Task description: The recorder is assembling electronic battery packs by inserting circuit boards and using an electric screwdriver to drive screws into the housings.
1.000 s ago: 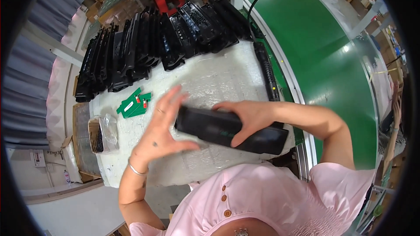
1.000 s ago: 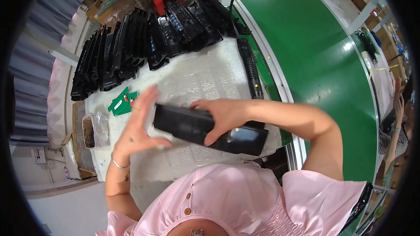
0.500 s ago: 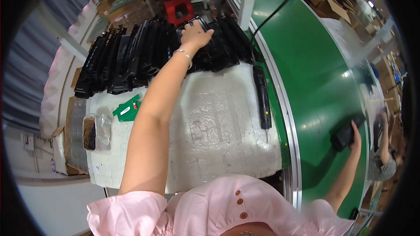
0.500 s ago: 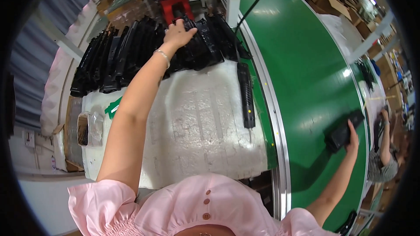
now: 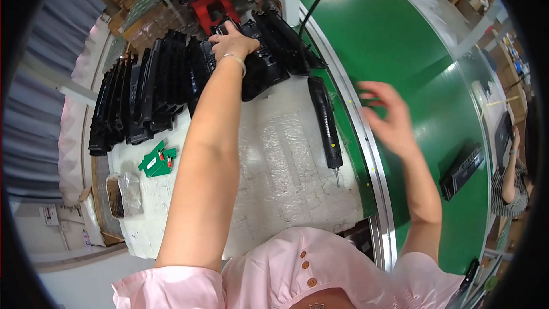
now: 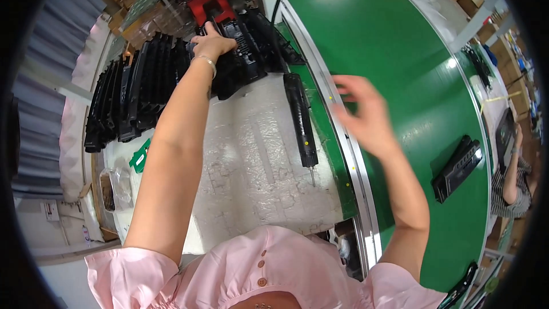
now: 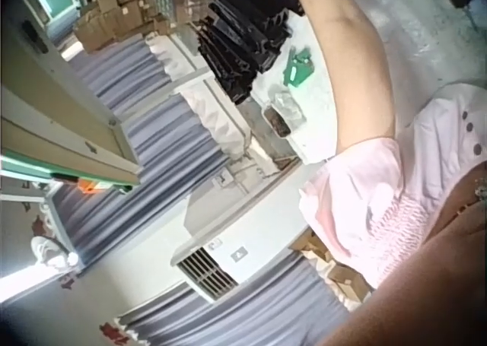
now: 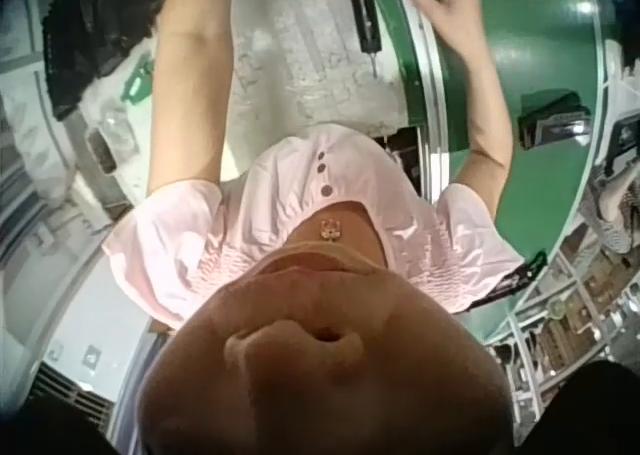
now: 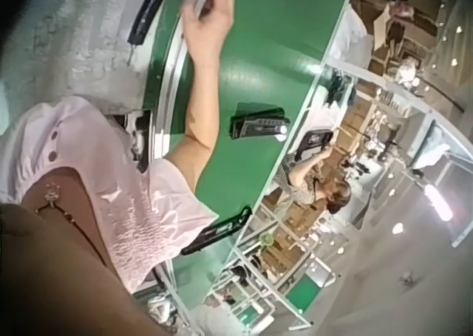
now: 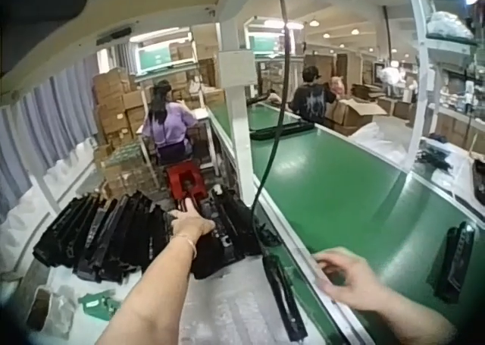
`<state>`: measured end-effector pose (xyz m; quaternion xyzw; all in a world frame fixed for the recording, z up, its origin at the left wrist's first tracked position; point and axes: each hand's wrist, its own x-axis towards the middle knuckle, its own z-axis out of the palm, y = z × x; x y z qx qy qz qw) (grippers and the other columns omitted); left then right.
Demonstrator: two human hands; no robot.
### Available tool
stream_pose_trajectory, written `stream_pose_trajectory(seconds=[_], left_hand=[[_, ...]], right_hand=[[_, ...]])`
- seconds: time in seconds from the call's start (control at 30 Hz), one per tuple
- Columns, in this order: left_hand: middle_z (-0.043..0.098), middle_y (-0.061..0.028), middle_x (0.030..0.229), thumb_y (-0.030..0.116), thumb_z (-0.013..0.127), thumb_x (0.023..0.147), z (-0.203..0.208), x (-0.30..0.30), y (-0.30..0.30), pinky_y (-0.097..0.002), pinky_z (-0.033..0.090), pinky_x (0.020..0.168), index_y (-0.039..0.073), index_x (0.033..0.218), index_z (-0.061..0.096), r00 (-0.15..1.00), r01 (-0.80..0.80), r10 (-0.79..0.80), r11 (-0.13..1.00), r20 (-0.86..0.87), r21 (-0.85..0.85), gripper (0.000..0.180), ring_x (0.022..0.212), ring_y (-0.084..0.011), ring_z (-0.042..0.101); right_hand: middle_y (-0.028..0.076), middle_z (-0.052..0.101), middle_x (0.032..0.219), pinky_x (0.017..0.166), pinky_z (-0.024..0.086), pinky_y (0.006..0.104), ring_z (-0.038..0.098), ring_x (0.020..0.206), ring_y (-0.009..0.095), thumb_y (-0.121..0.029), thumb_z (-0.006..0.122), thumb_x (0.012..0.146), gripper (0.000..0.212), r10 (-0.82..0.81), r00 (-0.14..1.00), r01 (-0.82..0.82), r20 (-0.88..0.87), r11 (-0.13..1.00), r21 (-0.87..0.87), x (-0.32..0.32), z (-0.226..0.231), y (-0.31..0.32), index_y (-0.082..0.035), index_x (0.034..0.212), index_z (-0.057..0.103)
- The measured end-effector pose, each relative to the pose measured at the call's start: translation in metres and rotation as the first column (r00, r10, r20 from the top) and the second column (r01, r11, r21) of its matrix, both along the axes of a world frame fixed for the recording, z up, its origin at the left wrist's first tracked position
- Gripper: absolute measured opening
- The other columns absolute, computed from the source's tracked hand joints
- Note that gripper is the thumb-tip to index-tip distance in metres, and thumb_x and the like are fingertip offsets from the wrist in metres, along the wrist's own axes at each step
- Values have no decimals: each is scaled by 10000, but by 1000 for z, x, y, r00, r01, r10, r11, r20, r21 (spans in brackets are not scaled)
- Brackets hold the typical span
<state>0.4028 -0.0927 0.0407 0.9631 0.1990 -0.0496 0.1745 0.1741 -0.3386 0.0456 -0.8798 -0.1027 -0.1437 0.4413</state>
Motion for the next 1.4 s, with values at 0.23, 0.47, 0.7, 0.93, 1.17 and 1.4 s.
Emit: stream_pose_trajectory(seconds=[0.23,0.47,0.7,0.93,1.17,1.4], left_hand=[[350,-299,1259,276,671,559,5,2,30,-377,361,942,57,1286,151,976,202,-185,966,116,-159,920,1137,-410,415],[289,-318,1283,272,654,592,-1,-34,17,-363,314,987,108,1329,155,890,433,-416,899,186,-65,905,1185,-419,345],[426,-263,1226,338,699,553,-5,-37,29,-314,331,963,22,1346,76,905,410,-419,812,74,-417,1057,1153,-341,422],[431,-280,1203,293,724,533,-16,-40,23,-315,344,950,0,1339,49,928,372,-339,828,154,-421,1091,1130,-342,440],[463,-243,1155,230,709,575,20,-63,53,-318,372,908,23,1312,186,848,470,-159,665,506,-580,928,1062,-304,479],[434,-172,1172,86,666,587,57,-189,110,-328,347,928,52,1297,257,766,547,-316,777,560,-312,819,1055,-266,453]], right_hand=[[212,408,1198,891,398,357,445,1097,309,-218,621,741,531,75,961,-25,268,982,-185,120,-39,113,9,1182,429],[168,449,1103,852,418,425,466,1032,322,-309,679,687,470,-352,932,217,-80,724,-655,185,-39,132,-32,1025,504],[117,467,938,686,483,358,498,899,275,-187,688,620,298,-316,902,432,294,675,-599,182,-49,133,-52,842,541],[87,447,834,553,440,352,485,783,242,-67,594,596,150,-198,776,554,598,666,-499,184,-52,132,-49,723,518],[83,443,911,626,441,345,473,870,249,-74,627,614,215,-121,814,464,569,725,-509,191,-7,151,-64,802,524],[121,468,936,672,481,370,499,860,286,-64,630,603,215,-34,882,225,469,906,-358,121,27,192,-27,806,570]])
